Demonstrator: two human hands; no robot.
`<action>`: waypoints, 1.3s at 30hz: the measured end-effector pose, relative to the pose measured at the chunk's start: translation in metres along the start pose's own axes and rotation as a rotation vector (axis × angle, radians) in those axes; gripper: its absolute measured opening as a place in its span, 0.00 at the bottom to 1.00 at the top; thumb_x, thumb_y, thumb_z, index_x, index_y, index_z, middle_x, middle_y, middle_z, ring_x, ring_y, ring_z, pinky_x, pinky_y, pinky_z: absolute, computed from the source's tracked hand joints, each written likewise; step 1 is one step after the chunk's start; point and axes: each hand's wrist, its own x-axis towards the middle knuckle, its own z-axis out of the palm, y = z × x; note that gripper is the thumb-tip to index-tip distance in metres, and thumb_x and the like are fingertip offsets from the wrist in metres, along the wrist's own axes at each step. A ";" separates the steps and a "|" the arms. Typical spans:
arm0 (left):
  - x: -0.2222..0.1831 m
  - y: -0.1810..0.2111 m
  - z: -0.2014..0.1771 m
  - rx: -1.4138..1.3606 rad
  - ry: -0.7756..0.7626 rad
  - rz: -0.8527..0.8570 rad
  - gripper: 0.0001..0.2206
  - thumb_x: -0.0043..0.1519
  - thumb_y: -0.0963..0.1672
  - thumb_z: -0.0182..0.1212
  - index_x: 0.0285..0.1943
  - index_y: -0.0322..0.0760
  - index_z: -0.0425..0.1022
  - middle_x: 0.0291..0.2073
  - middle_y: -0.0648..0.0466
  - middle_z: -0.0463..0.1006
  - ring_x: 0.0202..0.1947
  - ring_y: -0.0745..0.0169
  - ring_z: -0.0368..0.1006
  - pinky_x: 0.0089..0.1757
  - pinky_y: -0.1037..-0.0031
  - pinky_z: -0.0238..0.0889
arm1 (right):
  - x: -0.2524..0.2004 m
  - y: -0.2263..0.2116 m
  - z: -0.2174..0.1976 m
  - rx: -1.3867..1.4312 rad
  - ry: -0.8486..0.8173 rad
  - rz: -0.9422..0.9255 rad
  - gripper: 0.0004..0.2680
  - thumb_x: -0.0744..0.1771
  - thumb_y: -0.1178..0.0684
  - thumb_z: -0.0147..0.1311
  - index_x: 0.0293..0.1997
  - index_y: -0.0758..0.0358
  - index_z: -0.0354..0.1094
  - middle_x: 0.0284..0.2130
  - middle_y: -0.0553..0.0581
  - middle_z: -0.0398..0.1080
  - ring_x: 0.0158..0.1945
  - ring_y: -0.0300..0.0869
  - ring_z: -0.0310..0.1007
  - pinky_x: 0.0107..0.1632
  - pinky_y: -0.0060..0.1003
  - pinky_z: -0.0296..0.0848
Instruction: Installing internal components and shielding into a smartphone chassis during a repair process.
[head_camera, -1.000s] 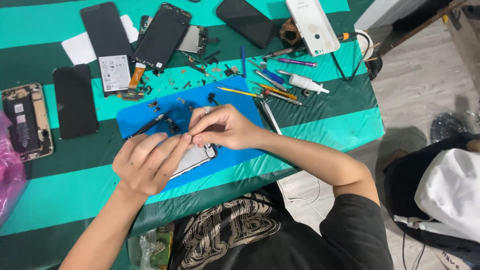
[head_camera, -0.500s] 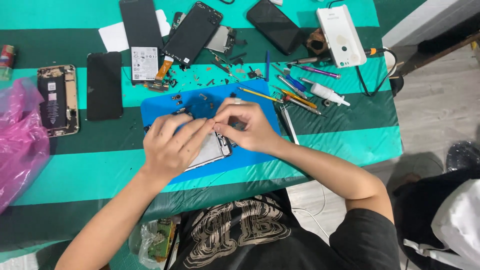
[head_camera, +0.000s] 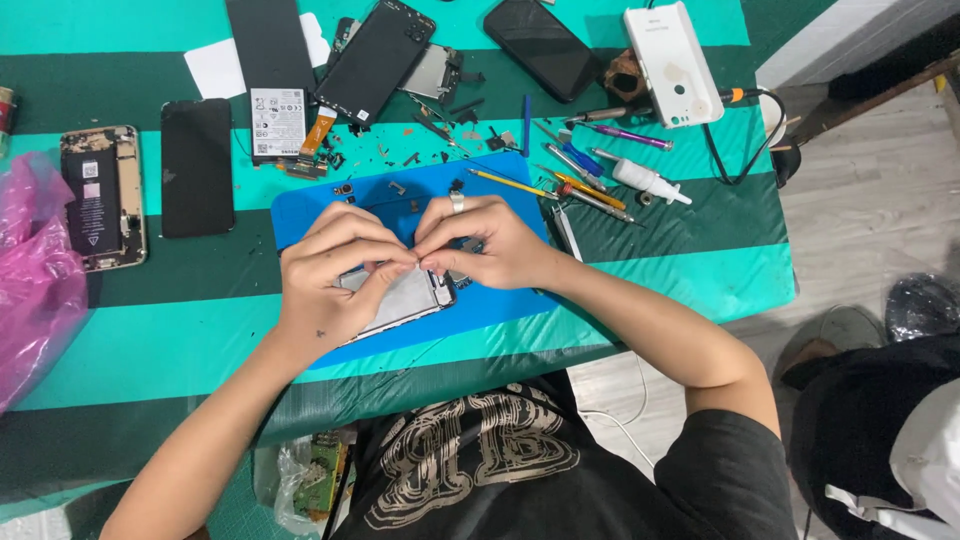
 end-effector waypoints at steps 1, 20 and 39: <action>-0.002 -0.001 0.000 -0.003 -0.003 -0.002 0.05 0.59 0.33 0.70 0.34 0.33 0.84 0.33 0.51 0.83 0.31 0.54 0.73 0.32 0.70 0.68 | -0.001 0.000 0.000 0.000 0.004 0.002 0.02 0.68 0.62 0.63 0.42 0.64 0.80 0.37 0.59 0.78 0.32 0.41 0.80 0.39 0.36 0.78; -0.011 -0.007 0.006 -0.038 -0.046 -0.057 0.07 0.62 0.33 0.65 0.35 0.34 0.82 0.32 0.52 0.80 0.28 0.53 0.74 0.34 0.68 0.69 | -0.001 -0.012 0.001 0.015 -0.004 0.063 0.04 0.66 0.66 0.62 0.40 0.66 0.80 0.34 0.59 0.77 0.33 0.43 0.80 0.37 0.38 0.77; -0.031 -0.022 0.016 0.207 -0.039 0.043 0.07 0.64 0.35 0.62 0.38 0.38 0.82 0.32 0.56 0.78 0.19 0.60 0.65 0.22 0.74 0.63 | -0.006 -0.007 0.015 -0.352 0.145 -0.077 0.11 0.60 0.72 0.53 0.33 0.62 0.80 0.24 0.54 0.75 0.22 0.42 0.71 0.26 0.33 0.69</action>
